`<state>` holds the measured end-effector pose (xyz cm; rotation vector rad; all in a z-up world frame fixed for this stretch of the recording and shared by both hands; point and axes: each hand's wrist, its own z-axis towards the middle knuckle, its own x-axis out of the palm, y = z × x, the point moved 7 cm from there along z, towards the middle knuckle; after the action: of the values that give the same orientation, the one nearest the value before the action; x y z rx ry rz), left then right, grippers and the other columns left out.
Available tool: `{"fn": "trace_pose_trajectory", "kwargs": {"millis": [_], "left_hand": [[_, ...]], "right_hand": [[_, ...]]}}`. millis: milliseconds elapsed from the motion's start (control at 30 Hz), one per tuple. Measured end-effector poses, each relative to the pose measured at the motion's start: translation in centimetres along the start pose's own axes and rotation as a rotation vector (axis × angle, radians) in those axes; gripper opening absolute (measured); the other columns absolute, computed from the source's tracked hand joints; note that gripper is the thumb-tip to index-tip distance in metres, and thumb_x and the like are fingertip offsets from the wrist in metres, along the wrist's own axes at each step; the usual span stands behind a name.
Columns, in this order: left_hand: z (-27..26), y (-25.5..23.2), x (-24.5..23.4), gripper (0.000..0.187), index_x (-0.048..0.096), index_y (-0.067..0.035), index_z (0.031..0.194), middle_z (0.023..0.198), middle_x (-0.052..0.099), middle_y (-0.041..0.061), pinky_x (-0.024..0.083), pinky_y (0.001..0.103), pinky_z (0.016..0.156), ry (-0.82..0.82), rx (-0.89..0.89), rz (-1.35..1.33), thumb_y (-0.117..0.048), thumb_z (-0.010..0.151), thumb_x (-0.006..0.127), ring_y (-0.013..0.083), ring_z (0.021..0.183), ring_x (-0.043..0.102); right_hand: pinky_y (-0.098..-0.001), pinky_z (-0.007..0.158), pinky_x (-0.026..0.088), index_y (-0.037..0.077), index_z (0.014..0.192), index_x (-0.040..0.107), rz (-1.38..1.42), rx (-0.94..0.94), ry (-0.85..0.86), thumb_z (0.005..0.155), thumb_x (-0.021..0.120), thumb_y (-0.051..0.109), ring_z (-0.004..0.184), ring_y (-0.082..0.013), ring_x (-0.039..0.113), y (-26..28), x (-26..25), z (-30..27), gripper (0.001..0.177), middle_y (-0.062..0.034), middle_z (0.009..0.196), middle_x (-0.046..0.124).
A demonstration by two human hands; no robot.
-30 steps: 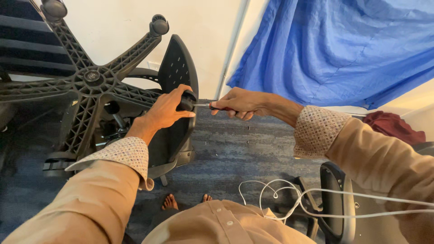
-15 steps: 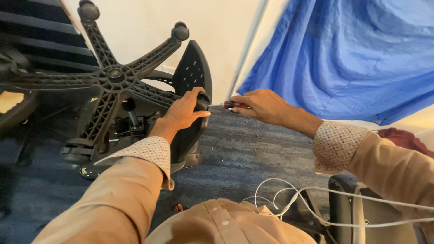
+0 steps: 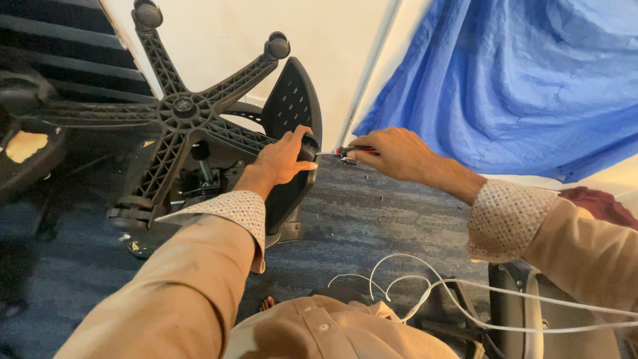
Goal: The person uses a screwdriver to remove a screw from the underside of an overturned office chair, detaching a caster wheel from the chair base.
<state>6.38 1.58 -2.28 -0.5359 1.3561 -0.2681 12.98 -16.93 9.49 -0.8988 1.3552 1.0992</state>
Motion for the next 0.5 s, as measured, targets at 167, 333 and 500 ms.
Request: {"fn": "trace_pose_trajectory", "kwargs": {"millis": [167,333,500], "left_hand": [[-0.9,-0.5,-0.1,0.073,0.033,-0.023,0.139,0.127,0.057,0.02,0.054,0.056,0.089,-0.026,-0.027,0.002,-0.043,0.086,0.078,0.0502,0.109,0.063],[-2.2,-0.7,-0.7,0.072,0.034,-0.023,0.14,0.127,0.058,0.02,0.052,0.055,0.091,-0.036,-0.008,-0.01,-0.04,0.086,0.079,0.0484,0.112,0.062],[-2.2,-0.7,-1.4,0.07,0.035,-0.024,0.139,0.125,0.059,0.018,0.049,0.054,0.093,-0.002,-0.002,-0.057,-0.036,0.085,0.079,0.0457,0.116,0.06]], "right_hand": [[-0.0424,0.052,0.052,0.004,0.116,0.071,-0.112,-0.203,-0.046,0.097,0.058,0.044,0.062,-0.0303,0.067,0.9,0.4,-0.9,0.046,-0.0117,0.08,0.07],[-0.0354,0.044,0.039,0.005,0.112,0.076,0.39,0.118,0.243,0.102,0.057,0.047,0.044,-0.0181,0.05,-1.8,3.8,0.2,0.047,-0.0053,0.057,0.055],[-0.0259,0.031,0.025,-0.004,0.108,0.077,1.026,0.505,0.492,0.1,0.061,0.049,0.037,-0.0049,0.033,-2.1,5.4,-0.3,0.056,0.0048,0.055,0.047]]}}
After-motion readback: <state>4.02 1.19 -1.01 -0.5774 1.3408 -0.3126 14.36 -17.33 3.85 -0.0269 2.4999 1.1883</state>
